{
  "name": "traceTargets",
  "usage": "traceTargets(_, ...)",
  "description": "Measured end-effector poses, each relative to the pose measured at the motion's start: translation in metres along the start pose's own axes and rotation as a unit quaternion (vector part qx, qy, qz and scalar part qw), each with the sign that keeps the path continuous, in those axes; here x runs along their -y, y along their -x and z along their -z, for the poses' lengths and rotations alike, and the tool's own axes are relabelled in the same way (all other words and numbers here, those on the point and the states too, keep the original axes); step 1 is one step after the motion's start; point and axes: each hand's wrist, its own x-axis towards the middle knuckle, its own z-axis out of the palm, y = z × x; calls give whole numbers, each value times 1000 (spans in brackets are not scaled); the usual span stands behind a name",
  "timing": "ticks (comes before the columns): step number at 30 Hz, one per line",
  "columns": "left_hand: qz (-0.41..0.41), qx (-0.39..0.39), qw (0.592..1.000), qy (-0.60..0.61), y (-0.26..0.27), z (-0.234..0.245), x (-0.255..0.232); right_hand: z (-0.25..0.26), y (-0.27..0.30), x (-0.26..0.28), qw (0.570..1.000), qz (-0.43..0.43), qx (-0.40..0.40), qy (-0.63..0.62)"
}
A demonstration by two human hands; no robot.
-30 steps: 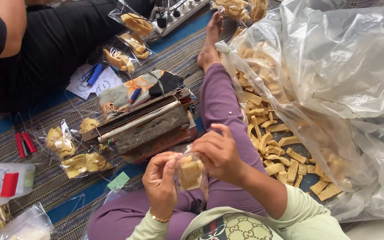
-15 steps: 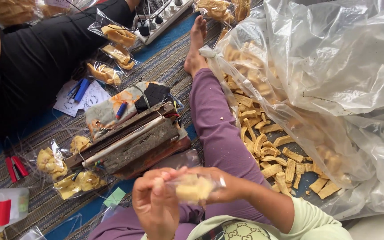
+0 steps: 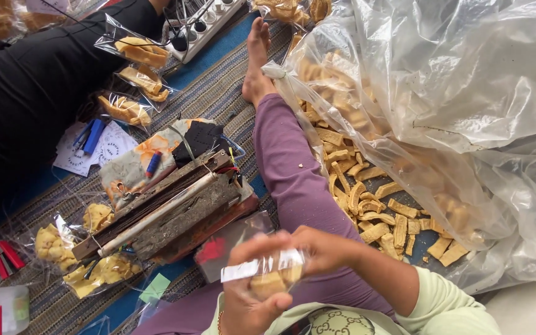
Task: Manually packaging fried snacks into small plastic bags and sealing them with a heat sealer.
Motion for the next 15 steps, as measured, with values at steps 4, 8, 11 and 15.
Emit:
traceTargets(4,58,-34,988,-139,5,29,42,76,6,-49,999,-22,-10,-34)
traceTargets(8,292,30,856,-426,39,112,142,119,-33,-31,893,185,-178,-368)
traceTargets(11,361,60,700,-613,65,161,185,137,-33,-45,828,83,-428,-354)
traceTargets(15,457,79,561,-686,85,195,208,144,-19,-71,839,39,-454,-296)
